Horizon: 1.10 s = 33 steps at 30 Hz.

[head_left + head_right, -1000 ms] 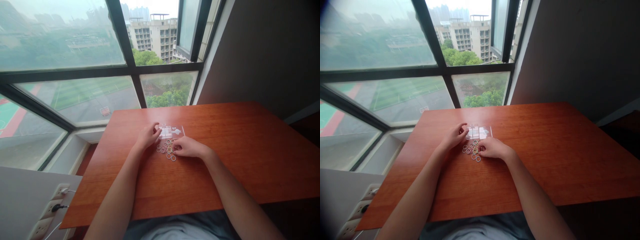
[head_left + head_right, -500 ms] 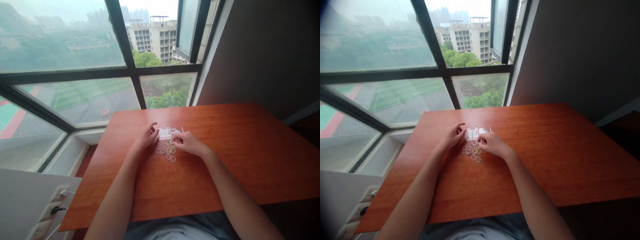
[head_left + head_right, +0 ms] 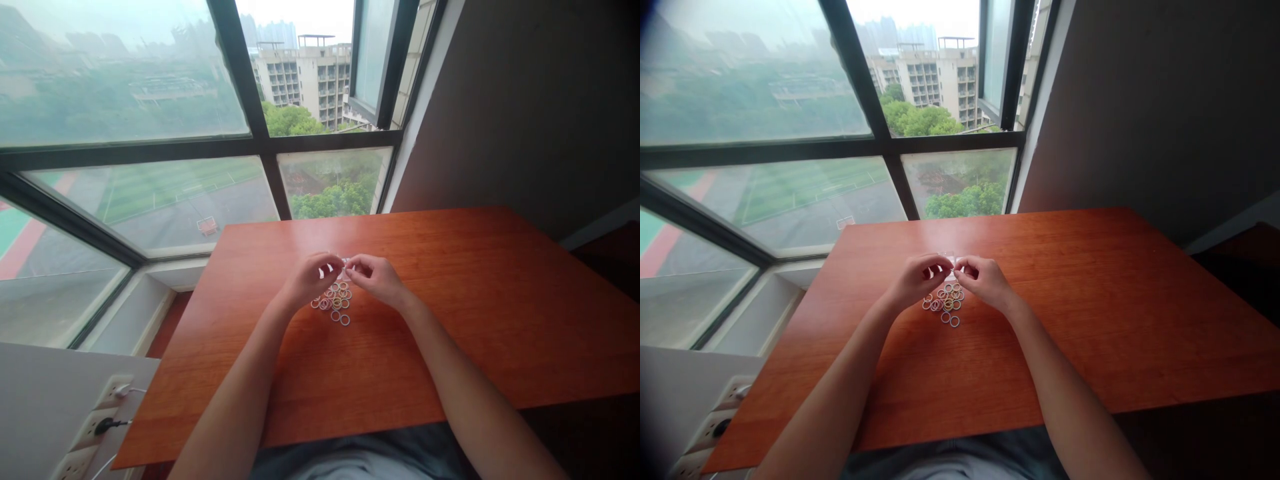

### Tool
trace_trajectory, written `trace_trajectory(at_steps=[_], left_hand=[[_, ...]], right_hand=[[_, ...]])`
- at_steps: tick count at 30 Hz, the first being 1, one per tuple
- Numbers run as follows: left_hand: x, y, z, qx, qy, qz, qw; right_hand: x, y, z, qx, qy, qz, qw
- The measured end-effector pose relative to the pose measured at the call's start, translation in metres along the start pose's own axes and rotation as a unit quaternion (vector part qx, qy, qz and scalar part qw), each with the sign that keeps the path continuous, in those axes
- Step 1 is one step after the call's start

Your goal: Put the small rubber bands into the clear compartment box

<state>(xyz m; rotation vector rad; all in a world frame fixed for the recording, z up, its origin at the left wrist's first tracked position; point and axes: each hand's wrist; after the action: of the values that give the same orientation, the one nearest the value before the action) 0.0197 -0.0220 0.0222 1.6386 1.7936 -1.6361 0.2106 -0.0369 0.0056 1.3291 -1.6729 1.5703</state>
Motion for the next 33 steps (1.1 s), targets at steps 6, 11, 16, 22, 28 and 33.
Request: trace_trajectory(at_steps=[6, 11, 16, 22, 28, 33], left_hand=[[0.006, 0.000, 0.000, -0.004, 0.008, 0.000, 1.000], [0.008, -0.002, 0.001, -0.004, 0.000, -0.026, 1.000], [0.024, -0.014, 0.001, -0.097, -0.049, -0.104, 0.989], [0.047, -0.027, 0.005, -0.181, -0.100, -0.170, 0.963], [0.048, -0.021, 0.004, -0.167, -0.100, -0.177, 0.965], [0.047, -0.016, 0.003, -0.148, -0.111, -0.189, 0.964]], right_hand=[[-0.002, 0.000, 0.000, -0.005, -0.011, -0.006, 1.000], [0.001, -0.004, 0.000, -0.003, -0.013, 0.001, 1.000], [0.002, -0.006, 0.000, -0.021, -0.009, 0.038, 0.999], [-0.001, -0.003, 0.000, 0.009, -0.011, 0.098, 0.995], [-0.005, 0.000, 0.001, 0.041, -0.011, 0.125, 0.991], [-0.008, 0.000, 0.002, 0.079, -0.004, 0.136, 0.987]])
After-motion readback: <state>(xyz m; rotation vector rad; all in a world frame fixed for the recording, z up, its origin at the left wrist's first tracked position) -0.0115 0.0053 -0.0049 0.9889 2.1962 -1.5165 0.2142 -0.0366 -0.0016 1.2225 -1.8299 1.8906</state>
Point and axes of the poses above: each hand's wrist, its own z-axis away from the middle knuckle, its own y-axis out of the palm, x = y × z, and after that the axes turned 1 degree about -y, right-handed
